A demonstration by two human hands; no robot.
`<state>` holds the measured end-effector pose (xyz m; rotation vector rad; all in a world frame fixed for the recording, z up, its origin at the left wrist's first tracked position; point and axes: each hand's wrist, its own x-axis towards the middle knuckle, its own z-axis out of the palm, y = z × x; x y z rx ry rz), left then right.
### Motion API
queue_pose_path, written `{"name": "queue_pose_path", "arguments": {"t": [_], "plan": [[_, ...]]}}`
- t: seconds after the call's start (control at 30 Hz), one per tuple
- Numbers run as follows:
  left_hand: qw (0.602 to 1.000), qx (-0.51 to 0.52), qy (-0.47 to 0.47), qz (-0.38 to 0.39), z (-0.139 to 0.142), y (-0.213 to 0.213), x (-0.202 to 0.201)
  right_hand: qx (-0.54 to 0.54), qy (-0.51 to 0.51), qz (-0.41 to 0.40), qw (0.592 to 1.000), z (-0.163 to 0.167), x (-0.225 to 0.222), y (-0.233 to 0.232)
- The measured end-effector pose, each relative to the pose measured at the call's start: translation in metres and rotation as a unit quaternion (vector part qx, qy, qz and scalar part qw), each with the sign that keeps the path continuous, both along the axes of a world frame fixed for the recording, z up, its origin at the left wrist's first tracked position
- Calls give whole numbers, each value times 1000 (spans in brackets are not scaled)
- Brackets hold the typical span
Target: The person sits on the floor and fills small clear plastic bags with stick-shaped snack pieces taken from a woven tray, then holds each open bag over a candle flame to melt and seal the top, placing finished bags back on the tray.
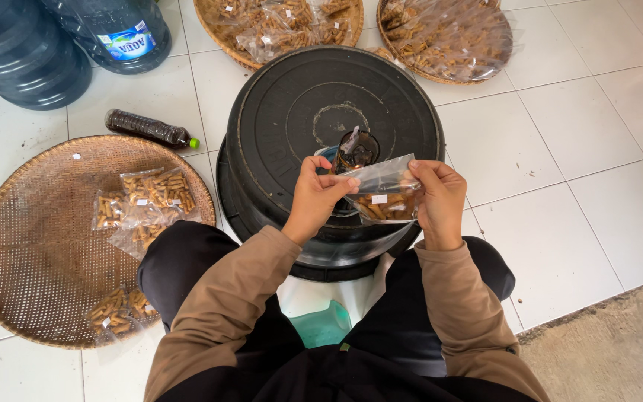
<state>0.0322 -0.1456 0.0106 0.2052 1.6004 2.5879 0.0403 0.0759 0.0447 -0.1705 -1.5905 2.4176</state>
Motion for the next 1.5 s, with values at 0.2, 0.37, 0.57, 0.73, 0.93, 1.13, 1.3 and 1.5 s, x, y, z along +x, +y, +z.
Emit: {"name": "queue_pose_path", "arguments": {"t": [0.2,0.37,0.57,0.73,0.93,1.13,1.3,1.5], "plan": [[1000,4,2,0,0,2,1,-17,-3,-6,1000,-2,-1,4],[1000,0,4,-2,1,4,1,-20,-7,-3,1000,-3,-2,8],[1000,-2,4,-7,1,5,2,-17,-7,-5,1000,-5,-2,11],[1000,4,5,-11,0,6,2,-20,-1,-6,1000,-4,-2,12],[1000,23,3,-19,0,9,2,-9,-5,-17,1000,-2,-1,13],[999,35,5,-18,0,11,3,-9,-3,-21,1000,2,-2,15],[999,40,3,-10,1,11,2,-8,-3,-20,1000,3,-1,15],[999,46,16,6,-1,15,2,-13,1,-24,1000,3,-3,16]]}}
